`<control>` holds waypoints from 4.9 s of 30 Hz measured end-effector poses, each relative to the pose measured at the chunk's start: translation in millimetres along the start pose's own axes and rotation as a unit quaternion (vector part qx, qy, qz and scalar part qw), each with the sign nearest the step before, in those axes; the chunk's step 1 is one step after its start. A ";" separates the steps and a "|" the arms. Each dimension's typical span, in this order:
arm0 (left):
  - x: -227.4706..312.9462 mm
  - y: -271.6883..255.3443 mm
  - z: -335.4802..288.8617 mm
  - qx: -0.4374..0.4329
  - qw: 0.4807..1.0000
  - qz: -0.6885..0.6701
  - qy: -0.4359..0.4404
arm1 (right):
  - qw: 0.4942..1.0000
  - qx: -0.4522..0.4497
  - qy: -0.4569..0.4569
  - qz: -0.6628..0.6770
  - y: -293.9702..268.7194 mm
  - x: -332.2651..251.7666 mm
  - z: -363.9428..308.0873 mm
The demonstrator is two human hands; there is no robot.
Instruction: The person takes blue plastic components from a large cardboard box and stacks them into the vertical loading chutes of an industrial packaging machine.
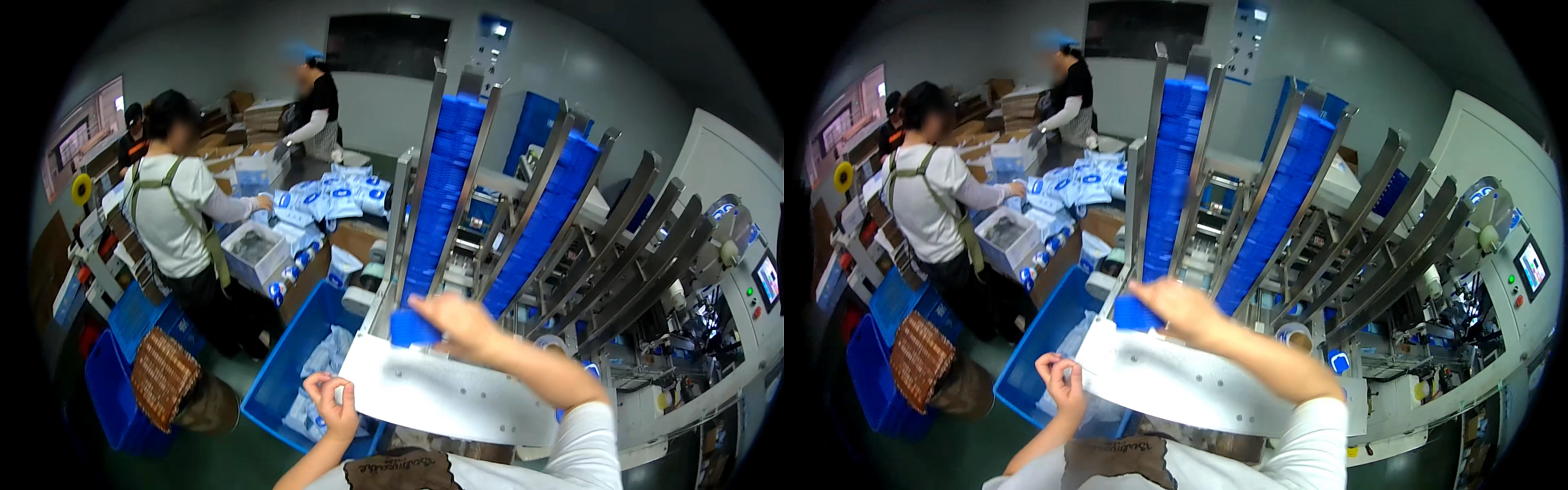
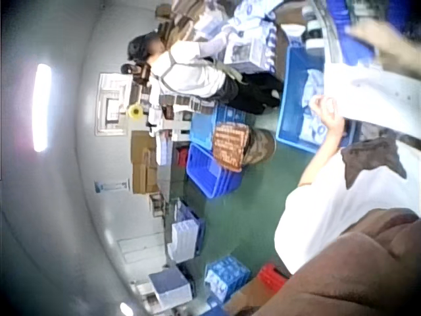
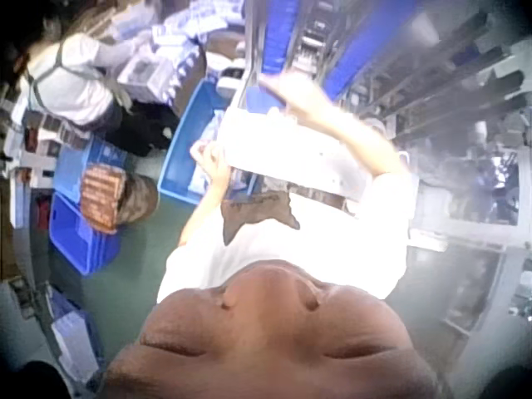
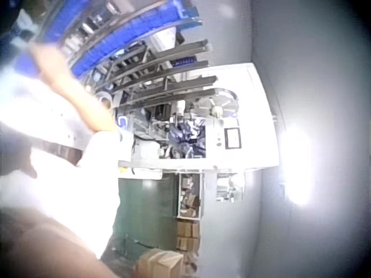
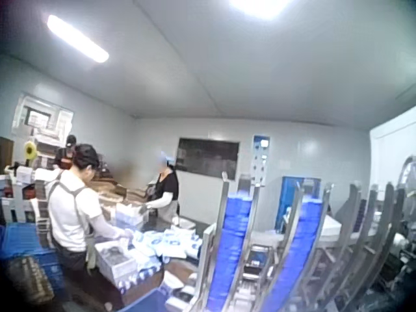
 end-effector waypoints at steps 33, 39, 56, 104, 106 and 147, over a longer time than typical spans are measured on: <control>-49.9 58.2 -15.4 -0.387 0.910 -0.084 -0.120 | 0.981 0.084 0.147 0.091 11.0 -31.3 -71.7; 22.3 55.6 -154.2 -0.707 0.668 -0.216 -0.082 | 0.774 -0.150 0.581 0.202 129.5 -233.8 -347.1; -37.8 249.7 -643.3 -0.858 0.321 0.236 0.323 | 0.418 0.176 0.890 -0.043 41.6 -592.5 -703.9; 1070.4 -203.7 -1330.0 -0.862 -0.107 -0.486 0.101 | -0.702 0.485 0.456 -0.252 -88.6 -662.2 -955.9; 1076.4 -222.3 -1238.5 -0.800 -0.279 -0.529 0.047 | -0.720 0.434 0.455 -0.292 -94.8 -648.5 -933.4; 119.7 76.2 -96.7 -0.040 -0.997 -0.061 -0.013 | -0.984 -0.120 0.110 0.073 -147.7 20.5 -132.6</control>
Point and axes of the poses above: each hand's wrist, its own z-axis towards the middle knuckle, its own y-axis out of the palm, x = y × z, the point moved 7 cm from there along z, towards the middle knuckle, and after that the axes turned 1 degree about -y, right-handed, at the moved point
